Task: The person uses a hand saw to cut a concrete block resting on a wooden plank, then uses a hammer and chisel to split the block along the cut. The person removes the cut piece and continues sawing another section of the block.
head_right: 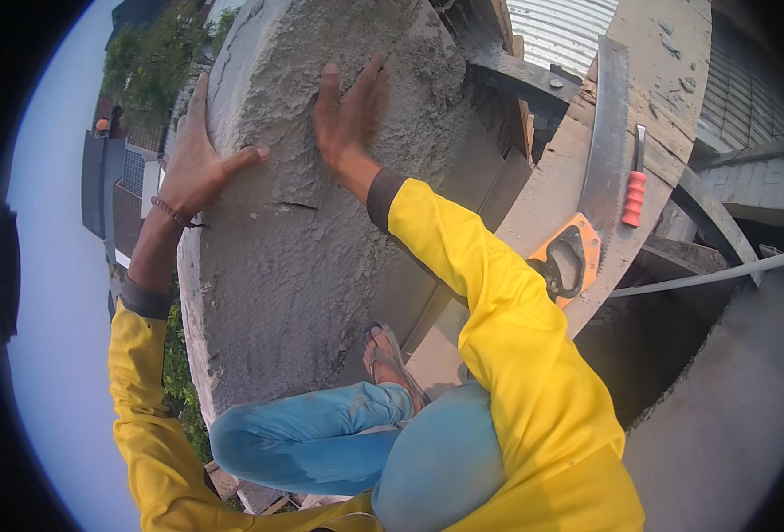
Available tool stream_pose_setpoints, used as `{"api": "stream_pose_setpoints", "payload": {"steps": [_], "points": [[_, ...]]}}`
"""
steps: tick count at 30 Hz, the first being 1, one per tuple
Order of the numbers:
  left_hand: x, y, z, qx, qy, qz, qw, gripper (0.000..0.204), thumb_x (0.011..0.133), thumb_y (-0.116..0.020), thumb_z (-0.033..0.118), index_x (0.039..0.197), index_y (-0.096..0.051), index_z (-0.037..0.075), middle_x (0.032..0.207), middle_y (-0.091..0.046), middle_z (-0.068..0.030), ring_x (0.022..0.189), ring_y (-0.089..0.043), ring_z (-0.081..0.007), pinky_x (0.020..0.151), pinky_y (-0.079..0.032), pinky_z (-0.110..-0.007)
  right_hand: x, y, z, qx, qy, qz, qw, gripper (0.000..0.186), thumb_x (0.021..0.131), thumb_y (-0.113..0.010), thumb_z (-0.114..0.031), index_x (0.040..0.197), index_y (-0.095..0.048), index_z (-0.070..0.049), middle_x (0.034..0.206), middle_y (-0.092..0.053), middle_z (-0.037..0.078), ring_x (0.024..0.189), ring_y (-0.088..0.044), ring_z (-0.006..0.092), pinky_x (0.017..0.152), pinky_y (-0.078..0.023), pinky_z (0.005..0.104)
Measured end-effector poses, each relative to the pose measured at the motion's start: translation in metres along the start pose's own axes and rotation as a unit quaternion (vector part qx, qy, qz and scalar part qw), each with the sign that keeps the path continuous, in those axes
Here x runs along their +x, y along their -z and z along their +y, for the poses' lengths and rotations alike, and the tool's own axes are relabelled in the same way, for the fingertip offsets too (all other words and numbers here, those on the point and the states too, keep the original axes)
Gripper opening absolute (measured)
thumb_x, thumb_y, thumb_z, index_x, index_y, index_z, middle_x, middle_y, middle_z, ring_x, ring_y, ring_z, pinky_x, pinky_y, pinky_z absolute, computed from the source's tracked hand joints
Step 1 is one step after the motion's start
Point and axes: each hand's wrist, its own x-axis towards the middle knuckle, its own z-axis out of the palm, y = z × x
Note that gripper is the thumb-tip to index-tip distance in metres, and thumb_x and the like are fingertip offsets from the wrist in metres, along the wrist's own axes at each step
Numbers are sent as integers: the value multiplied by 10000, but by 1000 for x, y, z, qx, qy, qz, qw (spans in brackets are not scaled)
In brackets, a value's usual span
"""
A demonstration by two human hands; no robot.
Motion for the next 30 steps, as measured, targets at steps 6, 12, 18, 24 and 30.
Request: {"api": "stream_pose_setpoints", "payload": {"steps": [6,12,18,24,30], "points": [[11,-1,-33,-51,13,-45,998,1392,664,-880,655,1691,-161,50,1648,-336,-326,1519,-401,-432,1270,-304,-485,-16,10,0,-18,0,-7,1000,1045,1020,-415,-726,1668,-15,-11,1689,-55,340,1576,-129,511,1263,-185,612],[12,3,-36,-47,17,-51,997,1392,677,-903,597,1678,-148,-6,1640,-345,-332,1525,-394,-421,1274,-291,-461,-93,40,-7,38,-281,-123,951,835,1054,-589,-404,1566,-171,106,1532,-239,332,1471,-316,470,1192,-352,535],[11,10,-11,-50,7,-46,998,1442,626,-935,584,1645,-159,-76,1438,-500,-409,1334,-555,-500,1162,-450,-467,-120,18,-21,58,-312,-92,944,915,1062,-494,-543,1652,-84,23,1621,-139,356,1536,-229,509,1234,-313,559],[9,12,1,20,10,-56,998,1474,622,-916,580,1658,-88,-64,1474,-459,-423,1363,-508,-547,1203,-394,-471,-111,20,-41,99,-407,-110,902,1016,1025,-476,-682,1679,-56,-27,1650,-154,329,1570,-182,494,1244,-308,588],[25,21,-14,-83,15,-91,992,1443,626,-941,499,1648,-103,-81,1538,-422,-396,1469,-427,-489,1248,-330,-480,-111,27,-52,57,-395,-133,907,990,1034,-454,-674,1673,-82,-16,1653,-157,316,1578,-169,478,1245,-316,610]]}}
